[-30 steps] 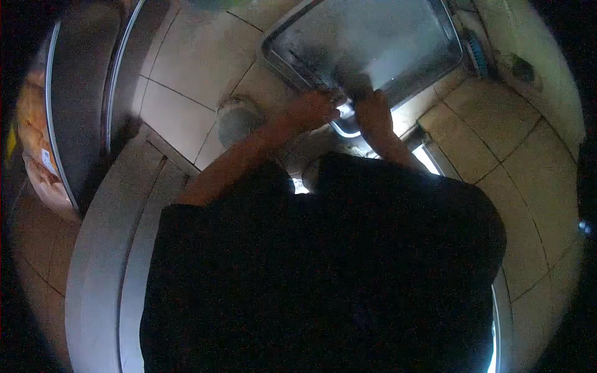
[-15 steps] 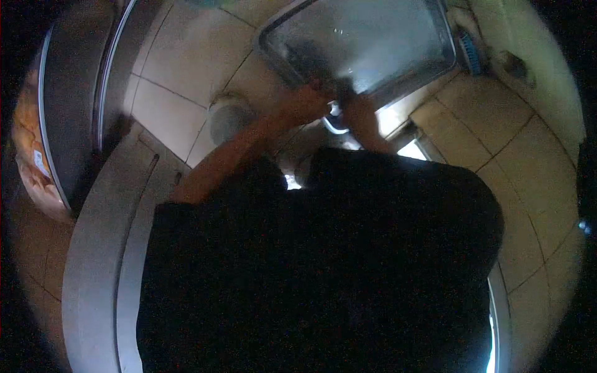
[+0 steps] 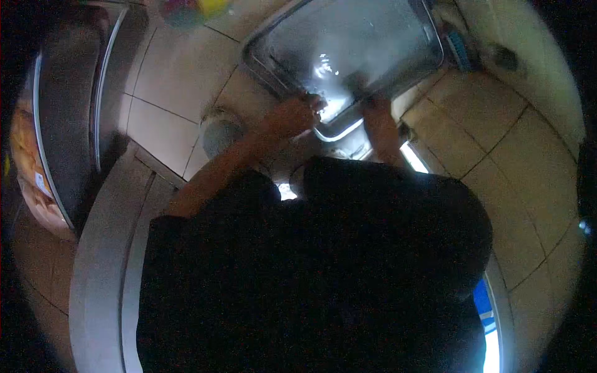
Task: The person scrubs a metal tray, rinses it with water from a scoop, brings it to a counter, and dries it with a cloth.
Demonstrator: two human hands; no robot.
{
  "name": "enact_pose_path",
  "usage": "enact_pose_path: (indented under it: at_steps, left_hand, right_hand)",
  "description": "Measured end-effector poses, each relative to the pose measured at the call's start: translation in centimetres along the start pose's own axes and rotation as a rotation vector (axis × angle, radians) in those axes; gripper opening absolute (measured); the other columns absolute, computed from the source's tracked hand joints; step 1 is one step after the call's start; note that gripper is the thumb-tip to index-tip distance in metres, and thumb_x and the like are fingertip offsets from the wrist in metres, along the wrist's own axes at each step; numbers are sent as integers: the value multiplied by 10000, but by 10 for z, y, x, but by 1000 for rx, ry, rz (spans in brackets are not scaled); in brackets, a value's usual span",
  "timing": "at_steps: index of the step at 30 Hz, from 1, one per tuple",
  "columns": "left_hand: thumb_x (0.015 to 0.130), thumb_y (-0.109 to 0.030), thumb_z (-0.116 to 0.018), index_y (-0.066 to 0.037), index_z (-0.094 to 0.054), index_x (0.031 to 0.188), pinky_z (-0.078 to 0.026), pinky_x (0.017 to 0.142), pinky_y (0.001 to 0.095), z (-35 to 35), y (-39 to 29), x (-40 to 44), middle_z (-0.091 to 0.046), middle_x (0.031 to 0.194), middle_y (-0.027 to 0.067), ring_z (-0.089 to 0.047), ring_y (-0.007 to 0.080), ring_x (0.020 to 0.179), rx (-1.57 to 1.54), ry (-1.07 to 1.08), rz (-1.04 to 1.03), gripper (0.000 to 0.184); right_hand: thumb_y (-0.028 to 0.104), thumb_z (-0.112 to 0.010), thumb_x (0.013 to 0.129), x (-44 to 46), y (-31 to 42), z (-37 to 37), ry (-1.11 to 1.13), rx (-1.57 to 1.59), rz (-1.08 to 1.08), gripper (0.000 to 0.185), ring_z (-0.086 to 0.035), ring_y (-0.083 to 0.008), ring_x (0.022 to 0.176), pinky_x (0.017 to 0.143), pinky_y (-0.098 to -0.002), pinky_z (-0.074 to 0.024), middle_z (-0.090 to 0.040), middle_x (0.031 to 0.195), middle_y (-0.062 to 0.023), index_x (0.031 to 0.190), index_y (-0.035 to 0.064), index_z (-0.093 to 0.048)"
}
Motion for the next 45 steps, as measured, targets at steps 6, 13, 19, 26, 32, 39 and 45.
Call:
enact_pose_path:
  at_steps: [6, 13, 19, 26, 32, 39, 45]
  left_hand:
    - [798, -172, -537, -79, -640, 912, -376, 950, 435, -23, 3, -4, -511, 1212, 80, -454, 244, 1150, -255, -70, 111, 180]
    - [771, -156, -563, -54, -632, 887, -412, 921, 425, 3, 2, -6, -493, 1217, 87, -422, 255, 1171, -75, 3, -42, 169]
    - [788, -198, -509, -61, -602, 994, -324, 1000, 435, -6, 6, -7, -433, 1310, 102, -394, 265, 1213, -113, 100, 32, 264]
    - [818, -144, -525, -46, -597, 1010, -322, 1015, 445, -20, 7, -7, -418, 1323, 105, -342, 264, 1261, -168, 86, 24, 227]
    - [838, -155, -494, -57, -585, 1067, -292, 1029, 474, -1, 3, -6, -399, 1349, 94, -348, 262, 1263, -100, 245, -3, 265]
    - [844, -145, -497, -68, -610, 1031, -321, 1006, 481, 18, 5, -2, -427, 1333, 80, -411, 246, 1216, -63, 240, 21, 232]
    - [859, -154, -485, -87, -636, 973, -343, 993, 476, 12, 6, -1, -477, 1290, 62, -451, 232, 1180, -45, 228, -32, 201]
  right_hand:
    - [324, -389, 907, -19, -18, -44, 69, 40, -198, 405, -445, -467, 1077, 903, -506, -379, -444, 1158, -277, 1098, -25, -466]
    - [192, -445, 865, 0, -51, -51, 15, 71, 25, 266, -505, -376, 922, 780, -485, -445, -504, 991, -217, 1016, -1, -548]
    - [161, -496, 869, -6, -70, -20, -188, -740, 433, 233, -515, -273, 940, 796, -360, -460, -544, 955, -145, 1073, 55, -530]
    - [197, -519, 834, -38, -99, -88, -76, -208, 188, 228, -521, -277, 927, 787, -361, -480, -552, 967, -122, 1009, 58, -567]
    - [149, -461, 861, 39, -87, -8, -64, -475, 286, 204, -531, -272, 925, 787, -393, -461, -553, 928, -158, 965, -10, -536]
    - [165, -403, 899, 51, -87, -24, -360, -56, 380, 249, -563, -295, 950, 827, -443, -442, -553, 989, -254, 1015, -22, -517]
    - [103, -518, 780, 48, -62, -18, 215, -977, 525, 169, -548, -346, 958, 786, -452, -440, -571, 953, -215, 889, 0, -595]
Point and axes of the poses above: each hand's wrist, its own x-axis towards the middle knuckle, its own z-axis out of the back of the hand, y = z × x, the point moved 2 cm from there along x, towards the middle knuckle
